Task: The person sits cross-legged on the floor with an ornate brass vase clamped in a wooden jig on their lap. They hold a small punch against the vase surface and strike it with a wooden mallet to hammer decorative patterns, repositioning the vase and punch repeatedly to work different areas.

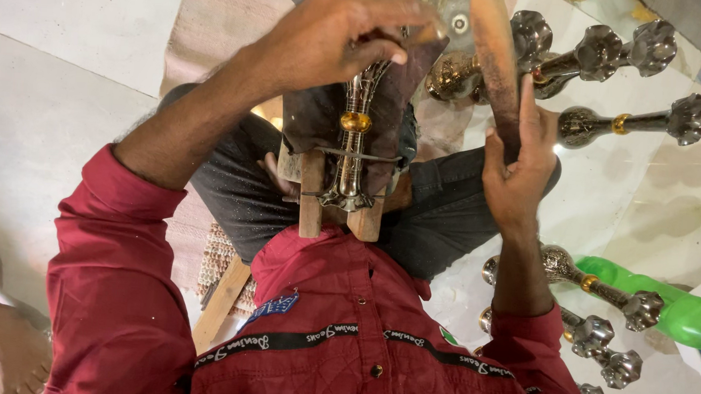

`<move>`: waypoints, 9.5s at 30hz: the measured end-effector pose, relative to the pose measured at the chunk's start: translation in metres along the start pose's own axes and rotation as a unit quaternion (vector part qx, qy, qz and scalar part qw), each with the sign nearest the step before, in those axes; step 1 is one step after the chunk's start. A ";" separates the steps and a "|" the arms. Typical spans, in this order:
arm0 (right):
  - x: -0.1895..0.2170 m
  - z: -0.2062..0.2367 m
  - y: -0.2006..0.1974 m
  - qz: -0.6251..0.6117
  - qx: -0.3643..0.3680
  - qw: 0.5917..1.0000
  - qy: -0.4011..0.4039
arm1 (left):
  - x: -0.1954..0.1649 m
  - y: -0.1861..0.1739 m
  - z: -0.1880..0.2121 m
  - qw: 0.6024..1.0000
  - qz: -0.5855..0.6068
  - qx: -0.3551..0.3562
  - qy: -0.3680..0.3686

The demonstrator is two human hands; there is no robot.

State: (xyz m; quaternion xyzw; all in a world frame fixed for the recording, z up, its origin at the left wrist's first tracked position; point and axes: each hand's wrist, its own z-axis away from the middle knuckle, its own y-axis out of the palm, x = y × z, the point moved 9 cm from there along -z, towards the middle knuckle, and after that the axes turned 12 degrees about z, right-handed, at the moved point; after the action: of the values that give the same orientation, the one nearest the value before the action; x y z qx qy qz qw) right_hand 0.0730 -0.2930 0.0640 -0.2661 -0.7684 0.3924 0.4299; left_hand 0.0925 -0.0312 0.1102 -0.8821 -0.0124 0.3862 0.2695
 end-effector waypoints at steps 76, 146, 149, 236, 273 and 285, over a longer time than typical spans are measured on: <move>0.040 -0.065 -0.034 0.095 -0.047 0.978 -0.181 | 0.036 0.001 0.013 0.992 0.037 -0.031 -0.114; 0.092 -0.110 -0.071 0.314 -0.021 0.892 -0.326 | 0.049 -0.001 0.042 0.976 0.068 -0.200 -0.044; 0.085 -0.116 -0.065 0.271 0.000 0.909 -0.315 | 0.051 -0.001 0.044 0.972 0.072 -0.215 -0.059; 0.078 -0.118 -0.067 0.421 0.003 0.828 -0.370 | 0.052 -0.009 0.048 0.947 0.073 -0.309 -0.053; 0.084 -0.107 -0.096 0.350 0.037 0.889 -0.292 | 0.038 -0.004 0.040 0.969 0.022 -0.236 -0.070; 0.042 -0.081 -0.051 0.259 0.062 0.931 -0.251 | 0.030 -0.009 0.044 0.960 0.077 -0.261 -0.067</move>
State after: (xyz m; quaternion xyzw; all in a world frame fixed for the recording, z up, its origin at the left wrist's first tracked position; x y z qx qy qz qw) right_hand 0.1194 -0.2594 0.1518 -0.3213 -0.7297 0.5912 0.1219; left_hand 0.0843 0.0041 0.0700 -0.8922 -0.0627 0.4473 -0.0024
